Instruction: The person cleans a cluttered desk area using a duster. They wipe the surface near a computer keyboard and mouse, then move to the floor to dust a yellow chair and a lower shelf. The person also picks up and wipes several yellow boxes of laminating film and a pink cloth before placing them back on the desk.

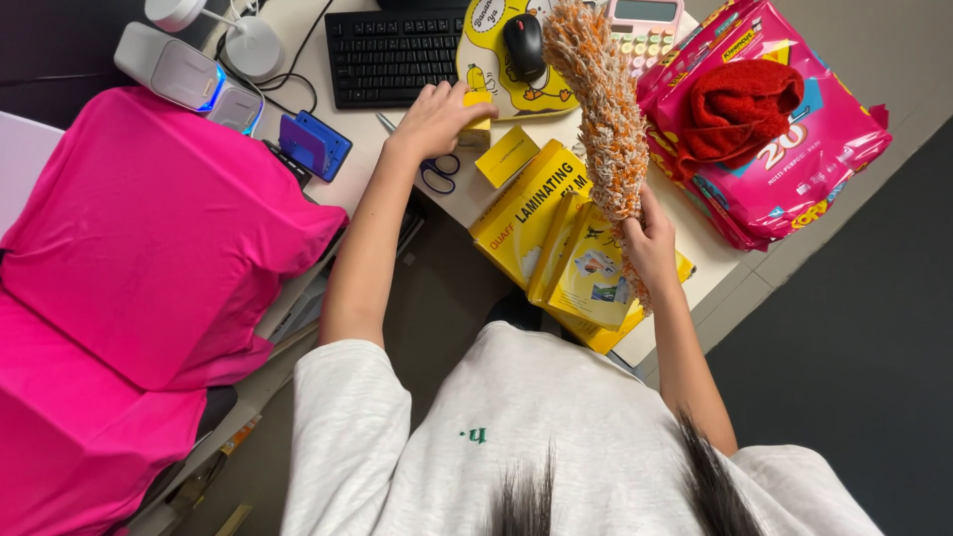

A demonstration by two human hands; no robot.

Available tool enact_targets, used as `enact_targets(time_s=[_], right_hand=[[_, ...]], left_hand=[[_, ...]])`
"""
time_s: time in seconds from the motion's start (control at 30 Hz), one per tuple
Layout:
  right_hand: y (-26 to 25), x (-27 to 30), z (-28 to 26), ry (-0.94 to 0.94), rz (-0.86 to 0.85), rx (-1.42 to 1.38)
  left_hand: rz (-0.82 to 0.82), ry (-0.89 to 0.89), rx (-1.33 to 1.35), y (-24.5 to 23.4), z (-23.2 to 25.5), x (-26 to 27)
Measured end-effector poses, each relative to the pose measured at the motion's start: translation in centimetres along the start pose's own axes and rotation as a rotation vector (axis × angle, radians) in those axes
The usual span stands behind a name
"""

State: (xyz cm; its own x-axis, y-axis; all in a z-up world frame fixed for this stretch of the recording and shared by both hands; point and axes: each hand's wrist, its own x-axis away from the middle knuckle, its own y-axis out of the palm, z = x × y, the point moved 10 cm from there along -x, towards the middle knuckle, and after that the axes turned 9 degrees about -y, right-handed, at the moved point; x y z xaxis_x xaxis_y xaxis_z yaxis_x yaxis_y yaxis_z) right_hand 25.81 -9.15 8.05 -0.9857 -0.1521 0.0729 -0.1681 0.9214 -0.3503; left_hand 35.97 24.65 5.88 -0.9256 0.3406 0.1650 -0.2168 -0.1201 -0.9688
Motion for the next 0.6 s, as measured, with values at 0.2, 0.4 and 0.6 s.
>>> enact_targets(time_s=[0.2,0.4,0.6], right_hand=[[0.3,0.2,-0.9,-0.057,-0.014,-0.047],[-0.3,1.4,-0.7,-0.057,-0.029,-0.059],[-2.3,3.4,0.2,-0.080,0.003,-0.037]], left_hand=[[-0.020,-0.085,0.053,1.0,1.3,1.3],[0.100,-0.175,-0.154,4.8,-1.3,-0.4],[0.031,-0.332,0.033,2.5,-0.7,2.6]])
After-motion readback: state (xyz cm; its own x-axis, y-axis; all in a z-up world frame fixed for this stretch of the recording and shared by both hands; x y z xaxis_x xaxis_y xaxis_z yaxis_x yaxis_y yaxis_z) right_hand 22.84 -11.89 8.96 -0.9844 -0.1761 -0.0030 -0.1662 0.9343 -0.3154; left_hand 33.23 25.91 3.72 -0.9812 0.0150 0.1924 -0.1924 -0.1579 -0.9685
